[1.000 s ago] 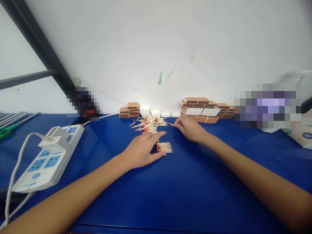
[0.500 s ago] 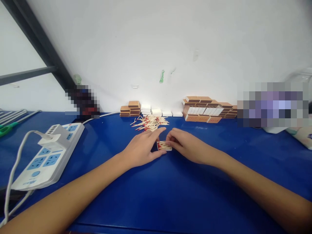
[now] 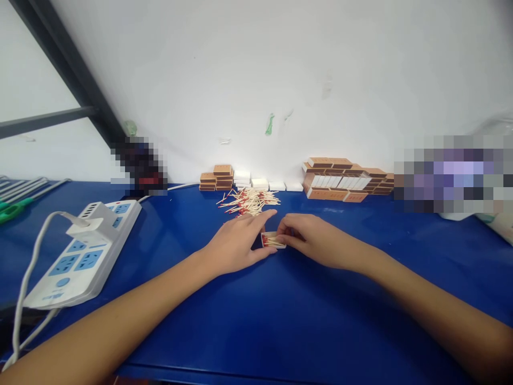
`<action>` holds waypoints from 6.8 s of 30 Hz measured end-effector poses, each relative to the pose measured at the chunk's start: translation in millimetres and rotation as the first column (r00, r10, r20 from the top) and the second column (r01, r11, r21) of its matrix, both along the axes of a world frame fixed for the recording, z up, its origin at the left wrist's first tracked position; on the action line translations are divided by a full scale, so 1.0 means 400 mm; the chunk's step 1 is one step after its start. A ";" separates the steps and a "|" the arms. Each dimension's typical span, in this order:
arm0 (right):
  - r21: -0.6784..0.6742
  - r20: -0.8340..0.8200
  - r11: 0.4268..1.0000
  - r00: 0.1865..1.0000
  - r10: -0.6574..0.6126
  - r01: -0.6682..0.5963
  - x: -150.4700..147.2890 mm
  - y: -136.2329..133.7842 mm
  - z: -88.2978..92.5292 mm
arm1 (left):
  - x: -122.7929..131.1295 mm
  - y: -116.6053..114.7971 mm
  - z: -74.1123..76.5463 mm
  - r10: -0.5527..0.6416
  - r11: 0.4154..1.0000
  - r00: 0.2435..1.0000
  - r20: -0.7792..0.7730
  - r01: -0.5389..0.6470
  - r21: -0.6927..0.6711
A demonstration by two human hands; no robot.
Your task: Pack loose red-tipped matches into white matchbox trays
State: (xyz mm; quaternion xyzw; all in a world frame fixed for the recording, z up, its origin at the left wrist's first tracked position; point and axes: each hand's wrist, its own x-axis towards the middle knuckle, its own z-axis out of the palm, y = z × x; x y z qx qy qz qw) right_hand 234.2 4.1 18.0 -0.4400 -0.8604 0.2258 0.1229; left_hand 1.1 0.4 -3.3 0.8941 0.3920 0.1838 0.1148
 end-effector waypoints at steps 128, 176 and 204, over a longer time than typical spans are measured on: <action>0.142 -0.134 0.990 0.991 0.014 0.006 0.000 0.002 -0.034 | 0.009 0.003 0.003 -0.022 1.000 1.000 0.004 0.022 -0.011; 0.100 0.018 0.994 0.999 -0.047 0.045 -0.037 0.001 -0.014 | 0.014 -0.003 0.002 -0.038 0.999 0.999 -0.013 0.038 0.019; 0.281 -0.192 0.960 0.980 0.044 0.012 0.008 0.010 -0.021 | 0.006 0.004 -0.007 -0.036 0.999 0.999 0.016 0.036 -0.001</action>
